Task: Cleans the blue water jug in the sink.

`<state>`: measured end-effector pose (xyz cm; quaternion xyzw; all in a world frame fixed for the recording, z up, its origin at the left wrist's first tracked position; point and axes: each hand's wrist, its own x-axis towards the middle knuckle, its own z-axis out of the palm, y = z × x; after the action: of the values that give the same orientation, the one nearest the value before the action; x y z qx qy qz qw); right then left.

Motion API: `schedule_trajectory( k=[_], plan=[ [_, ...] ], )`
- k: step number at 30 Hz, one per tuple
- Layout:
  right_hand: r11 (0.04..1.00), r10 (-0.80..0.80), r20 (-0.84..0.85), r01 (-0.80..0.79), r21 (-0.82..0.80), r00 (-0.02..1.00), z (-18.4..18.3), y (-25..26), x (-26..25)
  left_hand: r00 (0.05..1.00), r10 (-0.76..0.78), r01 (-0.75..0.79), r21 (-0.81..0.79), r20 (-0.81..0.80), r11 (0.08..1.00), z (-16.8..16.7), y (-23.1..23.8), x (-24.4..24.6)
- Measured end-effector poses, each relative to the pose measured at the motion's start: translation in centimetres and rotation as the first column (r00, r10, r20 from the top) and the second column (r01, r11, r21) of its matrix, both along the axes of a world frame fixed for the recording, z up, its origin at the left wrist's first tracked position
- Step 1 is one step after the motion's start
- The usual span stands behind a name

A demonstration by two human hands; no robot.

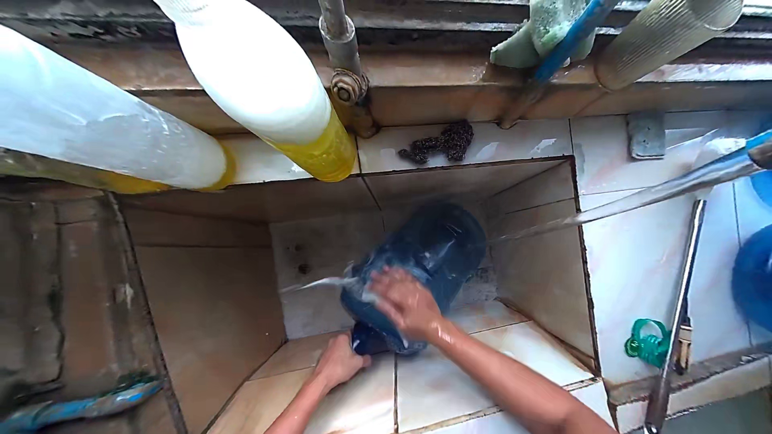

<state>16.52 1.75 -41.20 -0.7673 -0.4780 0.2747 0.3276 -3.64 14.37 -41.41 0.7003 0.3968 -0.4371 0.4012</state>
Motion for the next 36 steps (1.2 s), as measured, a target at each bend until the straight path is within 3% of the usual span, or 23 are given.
schedule_trajectory(
  k=[2, 4, 6, 7, 9, 12, 14, 16, 18, 20, 21, 23, 24, 26, 28, 30, 32, 33, 35, 36],
  plan=[
    [0.994, 0.025, 0.028, -0.028, 0.106, 0.999, -0.5, -1.5, 0.8, 0.989, 0.150, -0.151, -0.126, -0.015, 0.980, -1.3, -0.6, -1.0],
    [0.996, -0.060, 0.078, 0.064, -0.054, 0.995, -2.7, -2.3, 7.3, 0.987, 0.161, -0.161, -0.128, -0.010, 0.979, -2.0, -0.3, -1.3],
    [0.966, -0.129, 0.253, 0.179, -0.185, 0.959, -5.3, -1.4, 13.3, 0.992, 0.125, -0.126, -0.069, -0.018, 0.990, -2.0, -0.5, -0.7],
    [0.952, -0.167, 0.289, 0.230, -0.200, 0.943, -5.5, 0.2, 13.8, 0.995, 0.099, -0.099, -0.016, -0.018, 0.995, -1.8, -0.6, -0.3],
    [0.962, -0.116, 0.238, 0.168, -0.213, 0.964, -2.9, 2.3, 8.1, 0.999, 0.039, -0.036, 0.085, -0.027, 0.996, -0.9, -1.5, 0.0],
    [0.997, 0.039, 0.097, -0.044, 0.055, 0.994, -1.1, 0.5, -0.4, 0.996, -0.083, 0.090, 0.178, -0.046, 0.980, 0.0, -2.6, 0.5],
    [0.999, -0.020, 0.103, 0.015, 0.052, 0.994, -2.2, -1.6, 2.3, 0.991, -0.134, 0.135, 0.232, -0.019, 0.963, -0.2, -3.1, 0.0],
    [0.974, -0.160, 0.159, 0.182, -0.135, 0.974, -4.7, -2.2, 9.1, 0.987, -0.162, 0.156, 0.231, 0.011, 0.960, -1.0, -2.5, -0.6],
    [0.926, -0.262, 0.267, 0.320, -0.202, 0.927, -6.2, -1.2, 13.2, 0.991, -0.135, 0.130, 0.118, 0.028, 0.984, -1.8, -1.1, -0.6],
    [0.939, -0.264, 0.157, 0.291, -0.184, 0.952, -3.5, 0.5, 9.2, 0.996, 0.039, -0.029, -0.123, 0.083, 0.992, -2.3, 0.5, -0.7],
    [0.973, -0.188, 0.077, 0.197, -0.123, 0.979, -1.9, 0.8, 5.8, 0.982, 0.176, -0.150, -0.296, 0.063, 0.943, -2.2, 1.1, -0.7],
    [0.997, -0.006, -0.008, 0.006, 0.083, 1.000, 0.5, -0.4, 0.2, 0.903, 0.410, -0.404, -0.585, -0.130, 0.704, -2.0, 1.7, -1.4],
    [0.987, 0.020, -0.015, -0.017, 0.158, 1.000, 0.4, -1.3, -0.2, 0.862, 0.463, -0.479, -0.634, -0.207, 0.607, -2.3, 1.8, -1.9],
    [0.997, 0.000, 0.020, -0.001, 0.083, 1.000, -2.0, -2.2, 4.2, 0.834, 0.494, -0.521, -0.647, -0.245, 0.557, -3.2, 2.4, -2.2],
    [0.988, -0.082, 0.156, 0.101, -0.115, 0.984, -5.1, -1.8, 10.6, 0.848, 0.480, -0.506, -0.610, -0.224, 0.610, -3.6, 2.2, -2.4],
    [0.958, -0.158, 0.272, 0.214, -0.193, 0.949, -6.4, 0.6, 13.8, 0.893, 0.429, -0.432, -0.514, -0.132, 0.741, -3.4, 2.3, -1.7],
    [0.956, -0.152, 0.165, 0.187, -0.226, 0.975, -2.8, 2.2, 8.8, 0.950, 0.311, -0.298, -0.301, -0.005, 0.906, -2.0, 1.2, -1.4],
    [0.977, -0.115, 0.101, 0.130, -0.167, 0.988, -1.4, 1.9, 5.4, 0.976, 0.217, -0.209, -0.158, 0.030, 0.965, -1.0, 0.6, -1.0],
    [0.996, -0.062, 0.041, 0.059, 0.059, 0.997, -0.7, -0.2, 0.9, 1.000, -0.001, 0.002, 0.071, -0.014, 0.997, 1.3, -0.9, 0.3],
    [0.992, -0.070, 0.042, 0.066, 0.105, 0.997, -1.3, -1.4, 1.3, 0.995, -0.082, 0.088, 0.143, -0.049, 0.986, 1.9, -1.7, 0.6]
  ],
)
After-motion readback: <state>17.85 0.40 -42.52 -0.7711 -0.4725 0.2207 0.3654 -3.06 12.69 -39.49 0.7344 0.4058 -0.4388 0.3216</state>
